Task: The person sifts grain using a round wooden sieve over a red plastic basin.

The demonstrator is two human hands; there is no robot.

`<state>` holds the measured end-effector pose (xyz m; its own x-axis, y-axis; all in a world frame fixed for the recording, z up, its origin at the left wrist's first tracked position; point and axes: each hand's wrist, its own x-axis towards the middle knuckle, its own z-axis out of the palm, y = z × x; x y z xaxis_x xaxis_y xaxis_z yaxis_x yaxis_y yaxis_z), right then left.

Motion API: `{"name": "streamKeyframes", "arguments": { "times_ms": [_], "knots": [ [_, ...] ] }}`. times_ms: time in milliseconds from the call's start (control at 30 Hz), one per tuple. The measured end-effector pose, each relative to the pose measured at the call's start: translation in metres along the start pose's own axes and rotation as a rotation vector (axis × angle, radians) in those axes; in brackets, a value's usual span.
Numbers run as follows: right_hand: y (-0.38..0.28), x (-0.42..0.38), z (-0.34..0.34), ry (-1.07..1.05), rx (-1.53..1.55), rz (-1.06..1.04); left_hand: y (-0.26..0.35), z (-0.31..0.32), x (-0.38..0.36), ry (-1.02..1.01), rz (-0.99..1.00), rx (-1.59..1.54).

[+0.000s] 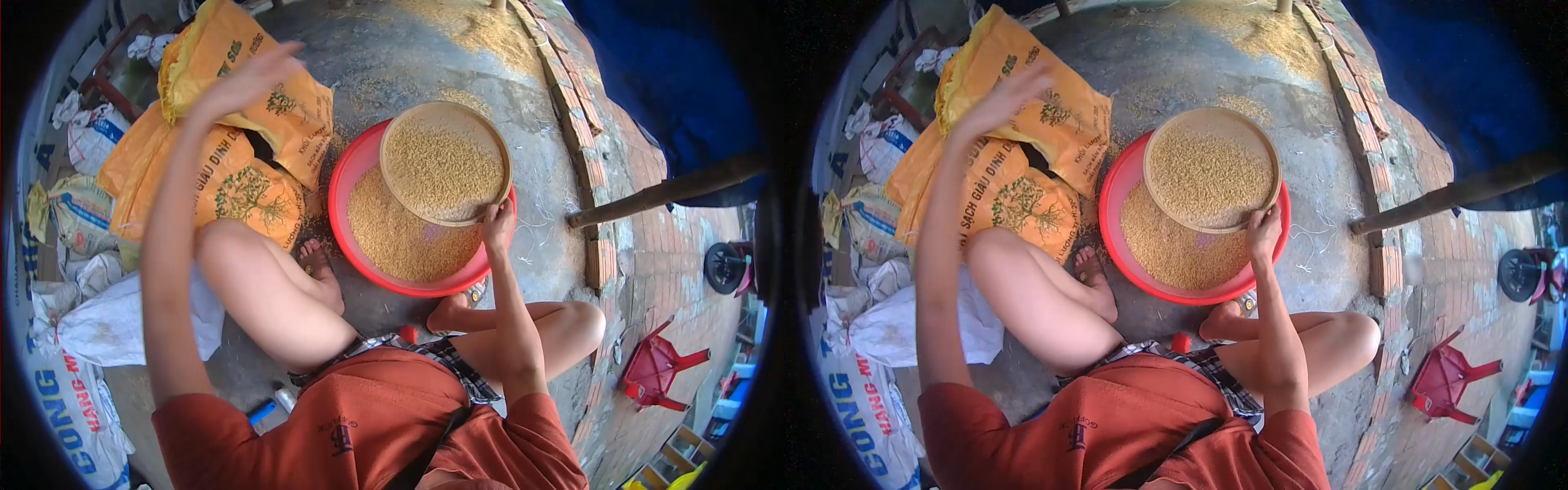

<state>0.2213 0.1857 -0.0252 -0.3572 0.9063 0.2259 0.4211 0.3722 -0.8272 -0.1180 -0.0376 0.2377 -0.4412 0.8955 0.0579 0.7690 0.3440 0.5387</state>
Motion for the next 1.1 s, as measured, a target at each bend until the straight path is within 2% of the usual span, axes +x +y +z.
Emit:
{"name": "streamKeyframes", "arguments": {
  "times_ms": [67, 100, 133, 167, 200, 233, 267, 300, 367, 400, 467, 500, 600, 733, 800, 933, 1000, 1067, 1100],
  "knots": [
    [0.002, 0.0, 0.0, 0.12, -0.039, -0.096, -0.03, -0.045, -0.048, 0.198, 0.076, -0.251],
    [-0.006, 0.0, -0.004, 0.068, -0.021, 0.052, -0.029, -0.046, -0.077, 0.327, -0.055, -0.67],
    [-0.011, -0.002, -0.006, 0.083, -0.018, 0.067, -0.036, -0.04, -0.109, 0.509, -0.169, -0.839],
    [-0.014, -0.003, -0.008, 0.095, 0.014, 0.038, -0.072, -0.023, -0.144, 0.582, -0.184, -0.992],
    [-0.015, -0.002, -0.009, 0.104, 0.045, 0.004, -0.067, 0.016, -0.172, 0.946, -0.384, -1.098],
    [-0.008, 0.0, -0.008, 0.081, -0.003, 0.018, -0.106, 0.08, -0.209, 1.041, -0.371, -0.92],
    [-0.009, -0.001, -0.007, 0.078, 0.002, 0.019, -0.096, 0.159, -0.242, 0.775, -0.656, -0.443],
    [-0.013, -0.001, -0.007, 0.083, 0.045, 0.008, -0.064, 0.183, -0.263, 0.784, -0.658, -0.439],
    [-0.016, 0.001, -0.008, 0.025, 0.101, 0.003, -0.026, 0.215, -0.28, 0.226, -1.002, -1.519],
    [-0.016, -0.002, -0.006, 0.009, 0.097, 0.006, -0.03, 0.207, -0.281, 0.233, -1.017, -1.522],
    [-0.017, 0.002, -0.004, 0.003, 0.104, 0.057, -0.045, 0.186, -0.274, -0.099, -0.977, -1.472],
    [-0.022, 0.003, -0.003, -0.001, 0.111, 0.051, -0.052, 0.19, -0.277, -0.156, -1.029, -1.455],
    [-0.031, 0.001, -0.001, 0.058, 0.123, 0.037, -0.053, 0.214, -0.293, -0.178, -1.081, -1.425],
    [-0.02, -0.001, 0.002, 0.061, 0.146, -0.005, -0.049, 0.194, -0.279, -0.295, -1.136, -1.551],
    [-0.018, -0.002, 0.003, 0.055, 0.156, -0.004, -0.041, 0.174, -0.263, -0.195, -1.07, -1.731],
    [-0.015, -0.004, 0.003, 0.031, 0.152, 0.018, -0.052, 0.186, -0.265, -0.266, -1.018, -1.694],
    [-0.014, -0.005, 0.003, 0.041, 0.112, 0.011, -0.043, 0.209, -0.269, -0.232, -1.228, -1.639],
    [-0.013, -0.006, 0.002, 0.035, 0.089, 0.0, -0.034, 0.204, -0.261, -0.276, -1.144, -1.608],
    [-0.013, -0.005, 0.002, 0.039, 0.088, -0.001, -0.032, 0.201, -0.258, -0.178, -1.087, -1.608]
  ]
}}
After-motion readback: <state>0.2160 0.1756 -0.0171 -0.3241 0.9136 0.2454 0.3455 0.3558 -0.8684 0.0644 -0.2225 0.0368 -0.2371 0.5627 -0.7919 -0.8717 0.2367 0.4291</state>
